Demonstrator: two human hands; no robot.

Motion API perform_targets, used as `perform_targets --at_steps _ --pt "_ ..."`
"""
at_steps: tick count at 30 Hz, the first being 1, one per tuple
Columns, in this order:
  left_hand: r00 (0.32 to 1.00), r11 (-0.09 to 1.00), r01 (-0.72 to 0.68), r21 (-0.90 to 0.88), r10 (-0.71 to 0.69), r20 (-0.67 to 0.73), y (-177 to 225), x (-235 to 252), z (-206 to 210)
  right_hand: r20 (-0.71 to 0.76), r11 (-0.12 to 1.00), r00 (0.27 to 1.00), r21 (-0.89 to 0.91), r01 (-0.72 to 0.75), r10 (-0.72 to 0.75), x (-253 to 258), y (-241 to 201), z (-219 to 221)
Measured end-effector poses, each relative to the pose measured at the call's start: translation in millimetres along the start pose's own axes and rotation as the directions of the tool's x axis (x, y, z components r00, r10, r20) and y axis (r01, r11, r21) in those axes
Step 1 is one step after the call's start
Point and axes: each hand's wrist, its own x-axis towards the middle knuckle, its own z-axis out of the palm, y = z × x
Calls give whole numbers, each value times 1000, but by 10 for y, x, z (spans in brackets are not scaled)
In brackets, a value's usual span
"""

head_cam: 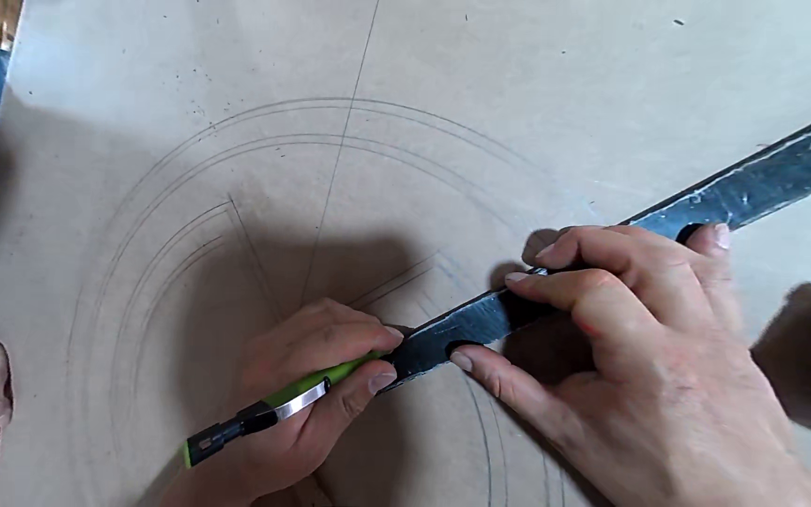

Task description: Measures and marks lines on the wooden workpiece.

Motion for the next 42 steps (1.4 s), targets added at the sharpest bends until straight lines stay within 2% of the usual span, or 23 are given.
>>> perform_targets --at_steps 20,42 --pt "1000 999 2 -49 -1 24 -21 79 51 -3 1000 1000 4 1 -1 6 -2 5" --pt "1000 1000 5 -10 -5 27 -2 73 40 -2 1000 1000 4 1 -1 -1 0 3"
